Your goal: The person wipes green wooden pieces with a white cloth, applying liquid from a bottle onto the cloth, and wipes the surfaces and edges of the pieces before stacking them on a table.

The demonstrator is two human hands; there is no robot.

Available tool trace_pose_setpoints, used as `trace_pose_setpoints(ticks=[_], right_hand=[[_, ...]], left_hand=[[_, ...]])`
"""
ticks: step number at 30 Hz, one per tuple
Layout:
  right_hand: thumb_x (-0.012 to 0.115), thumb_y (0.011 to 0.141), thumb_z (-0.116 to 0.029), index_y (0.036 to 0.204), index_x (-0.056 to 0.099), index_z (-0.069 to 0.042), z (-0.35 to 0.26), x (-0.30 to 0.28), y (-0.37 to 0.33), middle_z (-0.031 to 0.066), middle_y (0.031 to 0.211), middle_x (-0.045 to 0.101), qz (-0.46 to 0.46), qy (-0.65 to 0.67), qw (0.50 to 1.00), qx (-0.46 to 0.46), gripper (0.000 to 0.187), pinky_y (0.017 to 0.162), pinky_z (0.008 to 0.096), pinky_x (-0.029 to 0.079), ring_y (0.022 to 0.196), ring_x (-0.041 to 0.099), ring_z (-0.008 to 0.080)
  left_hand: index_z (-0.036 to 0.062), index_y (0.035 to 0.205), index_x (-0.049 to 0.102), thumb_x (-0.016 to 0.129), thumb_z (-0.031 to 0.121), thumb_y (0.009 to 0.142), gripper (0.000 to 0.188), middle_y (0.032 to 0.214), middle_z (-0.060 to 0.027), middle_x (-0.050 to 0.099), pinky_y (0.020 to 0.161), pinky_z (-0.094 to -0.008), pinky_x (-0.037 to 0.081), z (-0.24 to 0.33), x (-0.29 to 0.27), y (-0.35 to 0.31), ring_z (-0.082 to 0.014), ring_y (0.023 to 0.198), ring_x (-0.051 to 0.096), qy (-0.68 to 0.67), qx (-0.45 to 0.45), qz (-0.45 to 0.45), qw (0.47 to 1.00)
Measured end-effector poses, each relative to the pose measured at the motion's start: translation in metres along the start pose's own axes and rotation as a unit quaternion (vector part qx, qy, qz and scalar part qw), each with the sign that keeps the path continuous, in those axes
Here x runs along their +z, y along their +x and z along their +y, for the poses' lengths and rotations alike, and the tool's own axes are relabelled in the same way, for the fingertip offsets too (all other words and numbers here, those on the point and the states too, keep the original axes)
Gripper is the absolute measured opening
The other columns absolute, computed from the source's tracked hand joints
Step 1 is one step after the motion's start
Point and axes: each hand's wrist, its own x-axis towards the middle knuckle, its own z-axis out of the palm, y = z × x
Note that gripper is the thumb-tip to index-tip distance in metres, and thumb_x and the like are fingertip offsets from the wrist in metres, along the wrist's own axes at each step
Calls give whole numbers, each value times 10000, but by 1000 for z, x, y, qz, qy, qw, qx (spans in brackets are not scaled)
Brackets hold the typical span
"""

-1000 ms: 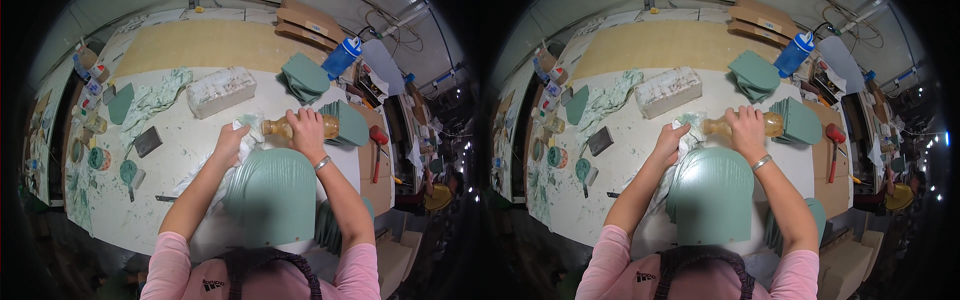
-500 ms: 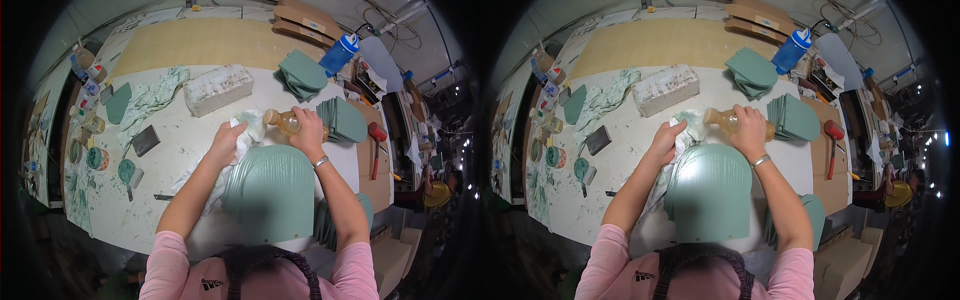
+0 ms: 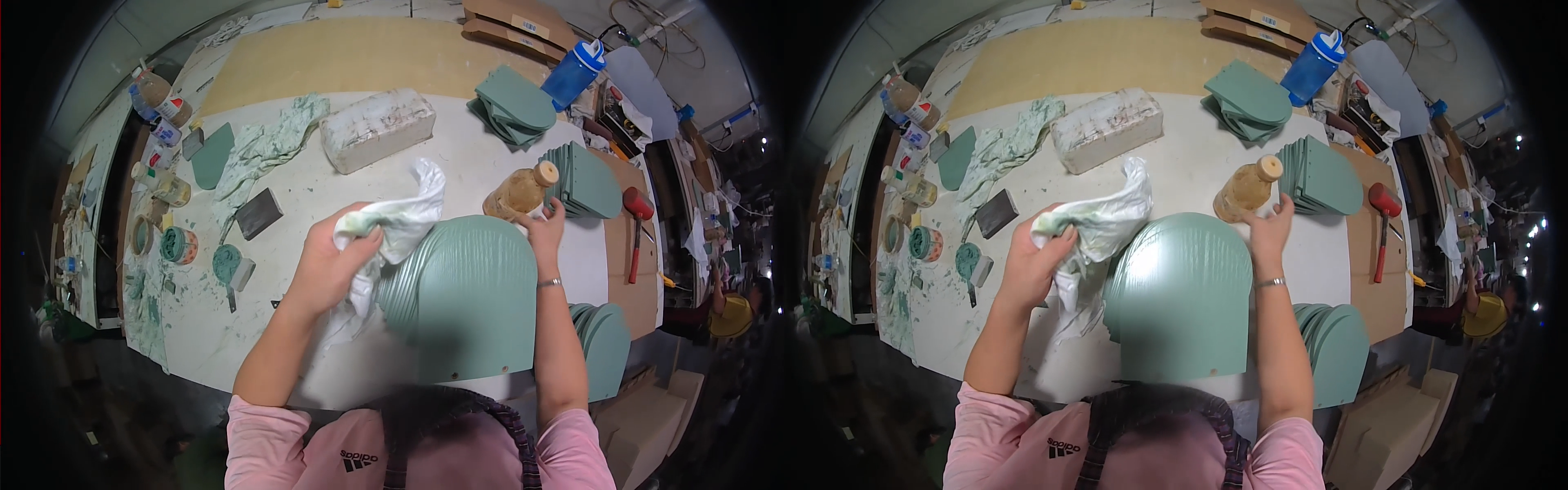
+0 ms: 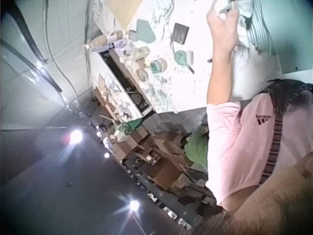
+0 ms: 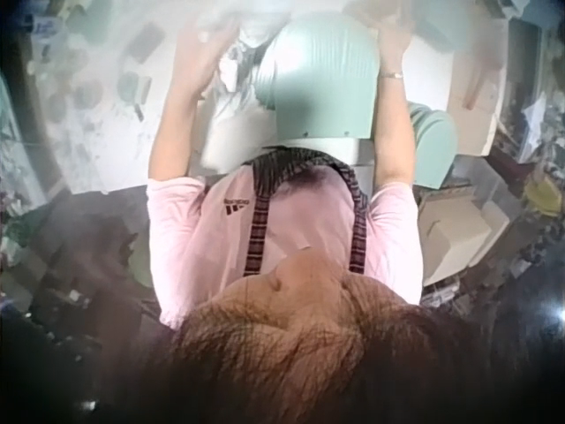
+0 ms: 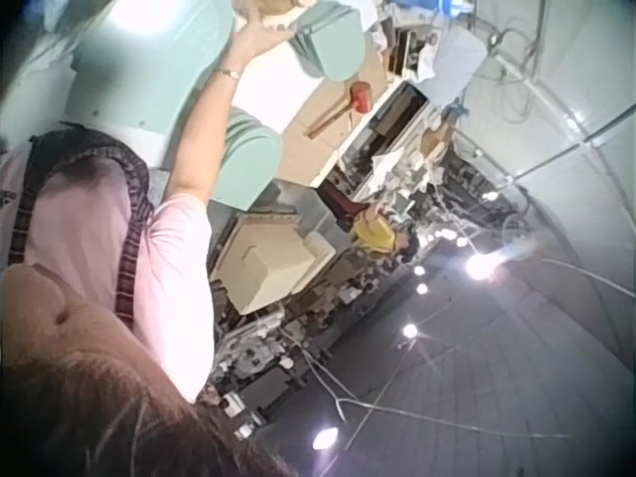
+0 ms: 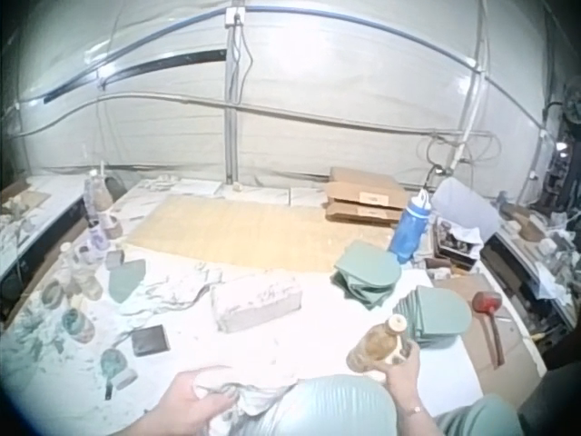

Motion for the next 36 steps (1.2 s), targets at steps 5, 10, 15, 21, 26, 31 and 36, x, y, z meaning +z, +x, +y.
trace_pose_setpoints(ticks=[5,10,15,21,26,31,36], right_hand=[[678,837,-191,1378,454,-8,-124,-18,-88,170,1396,463,-52,-174,976,-123,613,1110,447,308,1331,393,334],[685,836,-231,1411,453,-24,-167,-3,-132,216,1436,447,-200,-437,834,-272,654,1118,494,280,1363,342,399],[670,868,-290,1415,468,-45,-160,0,-134,170,1486,422,-228,-429,829,-276,633,1121,543,246,1382,319,419],[671,871,-304,1420,465,-49,-154,0,-137,156,1475,444,-215,-438,829,-273,639,1127,558,230,1387,322,408],[681,863,-313,1420,465,-51,-154,1,-138,150,1468,457,-217,-421,836,-279,652,1134,558,222,1390,325,400],[686,856,-314,1416,468,-51,-152,-1,-140,144,1469,458,-211,-422,840,-269,656,1138,563,216,1386,336,398],[684,855,-317,1414,471,-55,-154,2,-139,141,1463,467,-205,-427,834,-282,654,1135,572,221,1378,349,399]], left_hand=[[1,1058,694,603,-112,766,326,1213,-137,671,985,-373,459,15,8,-23,-314,1118,623,209,191,-99,954],[80,1039,727,678,-23,723,336,991,-63,635,808,-366,464,6,21,-41,-279,921,568,358,266,-127,886],[133,1007,752,696,42,714,312,861,-34,583,762,-346,415,-9,25,-11,-244,820,532,394,324,-53,859],[143,973,772,705,84,735,255,809,-9,567,774,-352,394,-18,18,-43,-217,806,533,385,301,-95,867],[189,947,770,695,147,752,213,821,7,580,781,-335,358,-19,20,-19,-210,868,534,356,292,-56,886],[152,974,780,703,121,786,205,807,-4,580,803,-337,389,-23,16,-53,-204,819,530,369,288,-94,879],[128,977,774,685,117,782,214,821,-26,581,796,-334,404,-18,25,5,-235,857,515,361,315,-48,876]])
